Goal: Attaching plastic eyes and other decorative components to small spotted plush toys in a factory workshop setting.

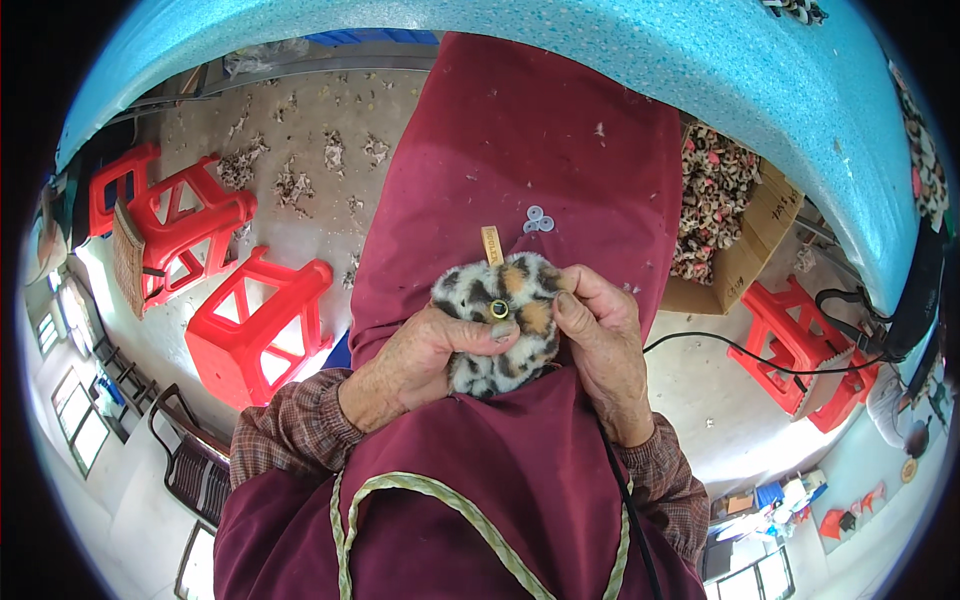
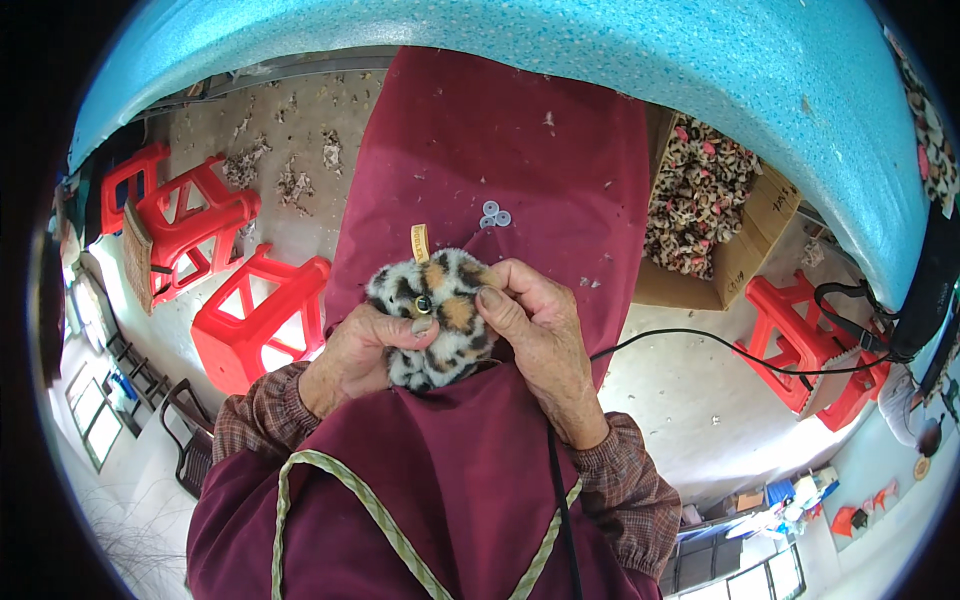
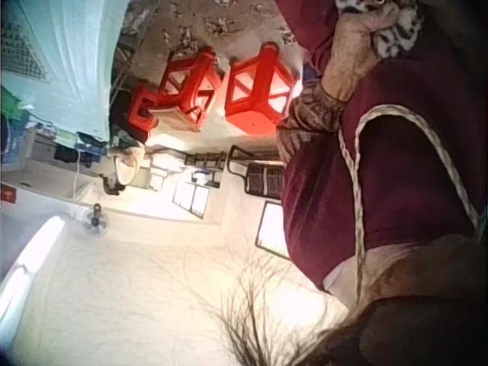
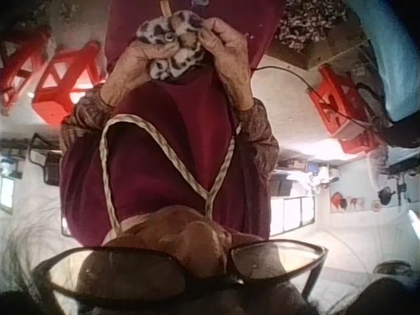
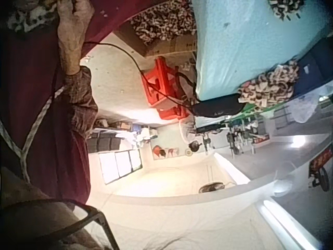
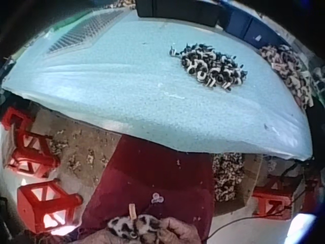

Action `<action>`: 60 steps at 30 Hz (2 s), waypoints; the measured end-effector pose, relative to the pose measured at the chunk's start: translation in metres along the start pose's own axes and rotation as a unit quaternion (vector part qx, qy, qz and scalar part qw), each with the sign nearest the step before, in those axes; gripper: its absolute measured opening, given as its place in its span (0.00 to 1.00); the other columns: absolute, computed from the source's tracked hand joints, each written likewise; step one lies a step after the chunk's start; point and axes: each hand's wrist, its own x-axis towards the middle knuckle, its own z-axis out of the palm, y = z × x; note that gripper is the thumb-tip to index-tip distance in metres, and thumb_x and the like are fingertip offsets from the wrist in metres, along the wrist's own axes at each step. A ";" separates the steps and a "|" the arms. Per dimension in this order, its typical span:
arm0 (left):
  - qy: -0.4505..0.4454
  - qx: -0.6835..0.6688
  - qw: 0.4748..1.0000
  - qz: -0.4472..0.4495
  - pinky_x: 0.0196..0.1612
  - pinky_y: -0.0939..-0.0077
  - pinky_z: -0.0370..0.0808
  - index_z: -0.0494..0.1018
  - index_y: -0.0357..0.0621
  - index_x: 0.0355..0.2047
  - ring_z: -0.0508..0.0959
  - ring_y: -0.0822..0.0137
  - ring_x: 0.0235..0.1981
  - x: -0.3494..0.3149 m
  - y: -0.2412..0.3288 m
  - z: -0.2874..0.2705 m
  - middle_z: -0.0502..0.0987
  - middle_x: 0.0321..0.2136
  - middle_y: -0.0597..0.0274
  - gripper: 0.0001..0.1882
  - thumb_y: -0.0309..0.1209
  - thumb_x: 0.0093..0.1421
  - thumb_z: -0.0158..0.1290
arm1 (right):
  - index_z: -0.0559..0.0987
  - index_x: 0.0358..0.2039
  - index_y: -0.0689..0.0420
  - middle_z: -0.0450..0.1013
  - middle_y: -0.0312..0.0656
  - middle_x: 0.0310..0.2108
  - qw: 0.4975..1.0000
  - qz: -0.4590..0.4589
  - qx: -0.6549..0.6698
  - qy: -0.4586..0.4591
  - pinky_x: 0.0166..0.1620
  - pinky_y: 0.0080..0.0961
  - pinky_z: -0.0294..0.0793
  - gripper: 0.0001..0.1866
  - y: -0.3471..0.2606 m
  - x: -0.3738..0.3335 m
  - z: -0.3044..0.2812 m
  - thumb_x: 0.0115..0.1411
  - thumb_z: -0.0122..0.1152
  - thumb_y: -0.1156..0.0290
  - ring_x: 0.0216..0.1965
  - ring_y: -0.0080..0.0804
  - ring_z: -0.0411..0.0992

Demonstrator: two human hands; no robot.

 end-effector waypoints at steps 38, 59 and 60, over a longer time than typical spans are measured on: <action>0.038 0.023 0.998 0.033 0.44 0.71 0.77 0.69 0.36 0.49 0.79 0.67 0.39 -0.002 0.000 0.011 0.77 0.40 0.59 0.20 0.20 0.54 0.55 | 0.75 0.26 0.59 0.67 0.27 0.21 0.999 -0.014 0.036 0.033 0.29 0.12 0.60 0.10 -0.004 0.000 -0.001 0.59 0.59 0.67 0.23 0.12 0.60; 0.039 0.055 0.994 0.085 0.43 0.67 0.79 0.68 0.34 0.49 0.79 0.61 0.38 -0.006 0.012 0.014 0.77 0.40 0.55 0.21 0.17 0.53 0.54 | 0.75 0.28 0.61 0.70 0.29 0.22 0.973 -0.043 -0.229 0.007 0.27 0.13 0.65 0.06 -0.042 0.001 -0.017 0.57 0.60 0.72 0.24 0.12 0.66; 0.024 0.060 0.993 0.094 0.43 0.67 0.79 0.68 0.34 0.49 0.79 0.61 0.38 -0.014 0.011 0.009 0.77 0.40 0.55 0.21 0.17 0.53 0.54 | 0.76 0.28 0.62 0.72 0.31 0.22 0.939 -0.107 -0.328 0.014 0.27 0.14 0.66 0.06 -0.057 0.000 -0.019 0.57 0.60 0.72 0.23 0.13 0.67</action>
